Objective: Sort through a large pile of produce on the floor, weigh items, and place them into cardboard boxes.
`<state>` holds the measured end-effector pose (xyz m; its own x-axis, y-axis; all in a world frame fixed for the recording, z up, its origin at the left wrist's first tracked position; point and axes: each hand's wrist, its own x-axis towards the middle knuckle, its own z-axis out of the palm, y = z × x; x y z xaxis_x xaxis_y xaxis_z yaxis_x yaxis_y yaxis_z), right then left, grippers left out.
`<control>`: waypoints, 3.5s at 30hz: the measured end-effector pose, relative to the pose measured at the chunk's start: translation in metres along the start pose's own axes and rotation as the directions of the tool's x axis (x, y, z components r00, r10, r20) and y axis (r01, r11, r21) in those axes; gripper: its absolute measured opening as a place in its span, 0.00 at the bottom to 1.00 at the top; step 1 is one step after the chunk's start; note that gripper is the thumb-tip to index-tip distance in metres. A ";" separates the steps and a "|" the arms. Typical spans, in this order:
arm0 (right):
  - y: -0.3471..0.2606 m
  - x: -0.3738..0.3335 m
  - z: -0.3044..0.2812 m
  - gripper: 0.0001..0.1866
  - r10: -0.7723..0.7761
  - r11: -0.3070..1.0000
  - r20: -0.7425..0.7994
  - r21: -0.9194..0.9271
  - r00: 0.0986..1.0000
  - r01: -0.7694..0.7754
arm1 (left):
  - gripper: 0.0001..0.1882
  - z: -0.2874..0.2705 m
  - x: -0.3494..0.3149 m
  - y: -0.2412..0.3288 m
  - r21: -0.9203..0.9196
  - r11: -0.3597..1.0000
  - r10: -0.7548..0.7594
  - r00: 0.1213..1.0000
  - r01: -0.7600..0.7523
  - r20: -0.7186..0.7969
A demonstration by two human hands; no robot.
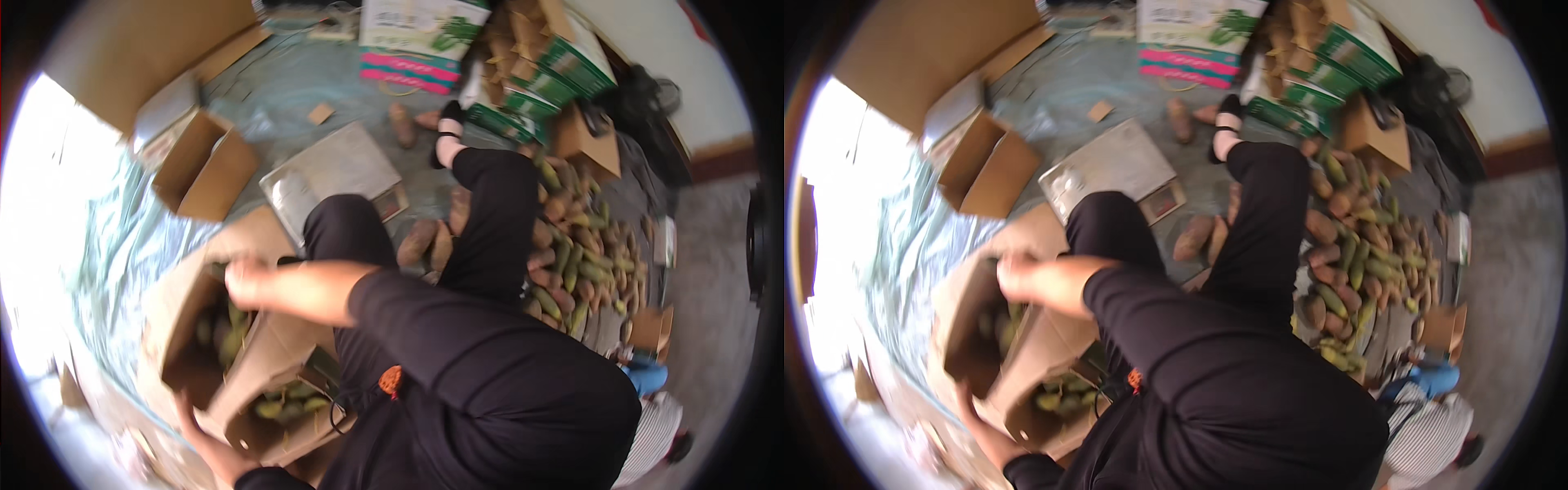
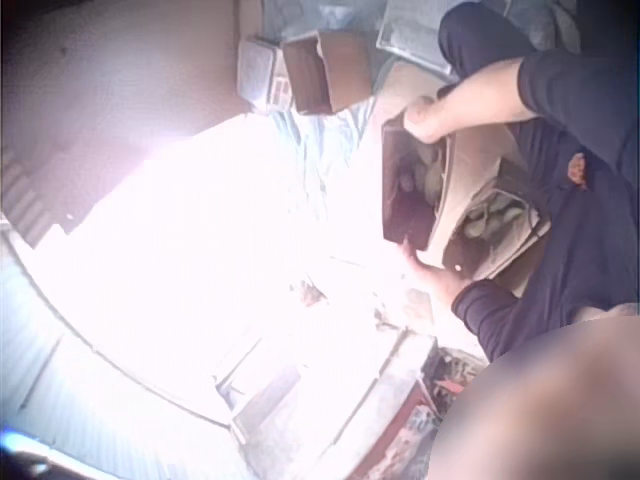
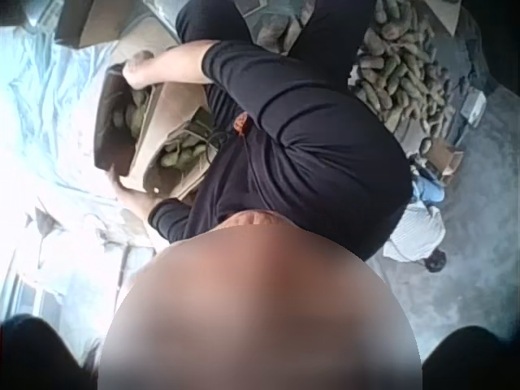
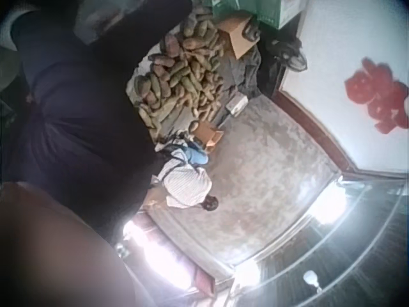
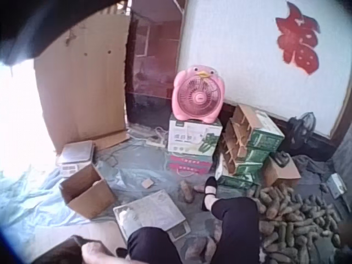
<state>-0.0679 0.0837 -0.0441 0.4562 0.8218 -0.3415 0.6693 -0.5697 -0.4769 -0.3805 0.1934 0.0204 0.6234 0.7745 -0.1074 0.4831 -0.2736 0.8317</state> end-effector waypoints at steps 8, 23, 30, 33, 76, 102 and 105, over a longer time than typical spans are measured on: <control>-0.068 -0.050 0.059 0.18 -0.154 0.985 0.407 -0.010 0.900 0.173 | 0.21 0.003 -0.014 0.063 0.089 0.962 -0.231 0.940 0.260 -0.253; 0.211 -0.223 -0.236 0.11 0.239 0.941 -0.724 0.338 0.647 0.031 | 0.27 0.060 0.075 0.089 0.692 0.654 -0.132 0.947 0.306 -0.293; 0.383 -0.338 -0.252 0.17 0.533 0.801 -0.841 0.468 0.088 -0.373 | 0.18 0.161 0.158 0.139 0.426 0.800 0.466 0.885 -0.422 0.000; 0.418 -0.367 -0.273 0.25 0.604 0.674 -0.795 0.546 -0.056 -0.497 | 0.17 0.233 0.142 0.219 0.244 0.752 0.609 0.787 -0.613 0.102; 0.348 -0.640 -0.312 0.14 0.399 0.604 -0.831 0.557 -0.388 -0.570 | 0.14 0.406 0.105 0.263 0.058 0.462 0.710 0.408 -0.885 0.574; 0.250 -0.439 -0.325 0.13 0.082 0.993 -0.982 0.067 0.171 -0.094 | 0.28 0.273 0.007 0.395 0.396 0.003 0.994 0.046 -0.918 0.101; 0.240 -0.407 -0.322 0.12 -0.045 0.998 -0.971 -0.053 0.234 -0.030 | 0.20 0.279 0.003 0.406 0.280 -0.021 0.854 0.129 -0.960 0.505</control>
<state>0.0956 -0.3841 0.2409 0.6466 0.2286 0.7277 0.6854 -0.5929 -0.4228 -0.0109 -0.0747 0.2057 0.8030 -0.4216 0.4213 -0.4361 -0.8974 -0.0668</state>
